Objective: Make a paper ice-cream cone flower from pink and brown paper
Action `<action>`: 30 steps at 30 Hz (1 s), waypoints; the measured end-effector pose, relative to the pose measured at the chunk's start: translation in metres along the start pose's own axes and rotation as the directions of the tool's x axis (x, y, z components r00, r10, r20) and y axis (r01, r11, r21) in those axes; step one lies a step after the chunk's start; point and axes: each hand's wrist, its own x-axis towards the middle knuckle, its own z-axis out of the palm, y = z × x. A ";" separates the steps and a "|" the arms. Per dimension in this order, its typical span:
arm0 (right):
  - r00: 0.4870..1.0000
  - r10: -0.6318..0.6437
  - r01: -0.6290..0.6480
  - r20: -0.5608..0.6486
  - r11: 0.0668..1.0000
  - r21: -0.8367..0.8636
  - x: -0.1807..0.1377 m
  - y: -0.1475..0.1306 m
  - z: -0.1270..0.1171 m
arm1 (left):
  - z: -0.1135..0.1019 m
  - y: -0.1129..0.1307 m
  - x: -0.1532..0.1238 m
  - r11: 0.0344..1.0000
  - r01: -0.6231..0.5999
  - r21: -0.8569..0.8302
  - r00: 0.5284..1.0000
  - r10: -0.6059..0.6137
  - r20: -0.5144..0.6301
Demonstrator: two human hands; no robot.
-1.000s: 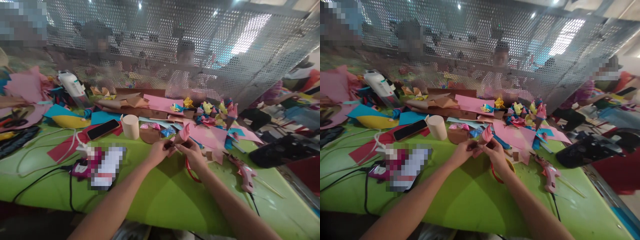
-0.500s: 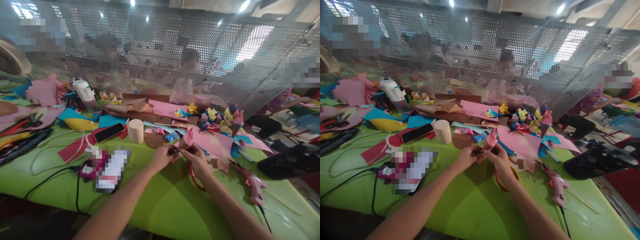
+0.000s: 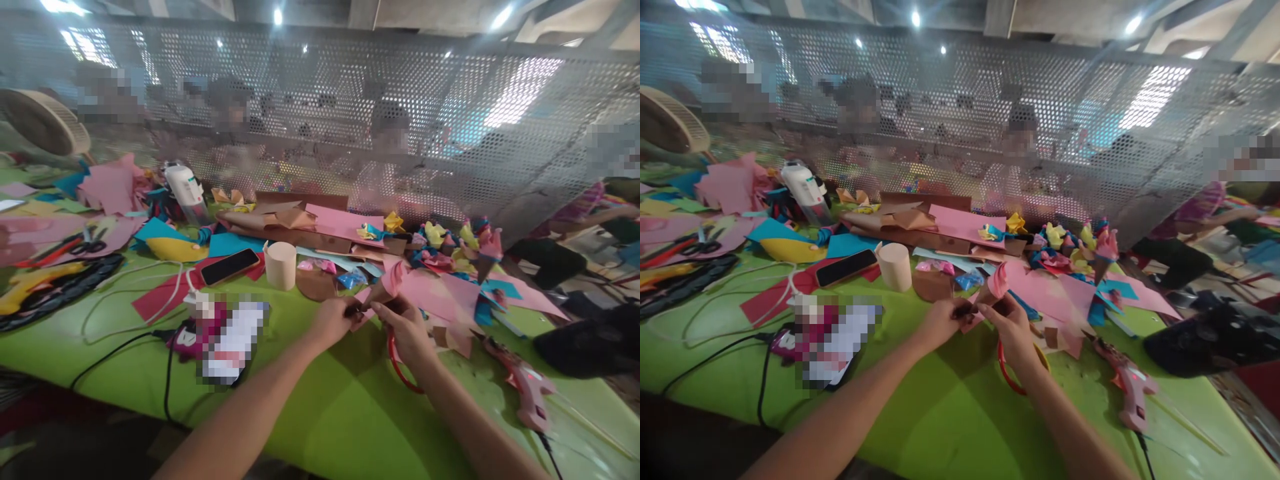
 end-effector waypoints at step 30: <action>0.998 0.021 -0.018 -0.061 0.999 0.041 0.004 0.011 -0.012 | 0.000 0.002 -0.001 0.991 0.034 -0.128 0.999 -0.034 0.004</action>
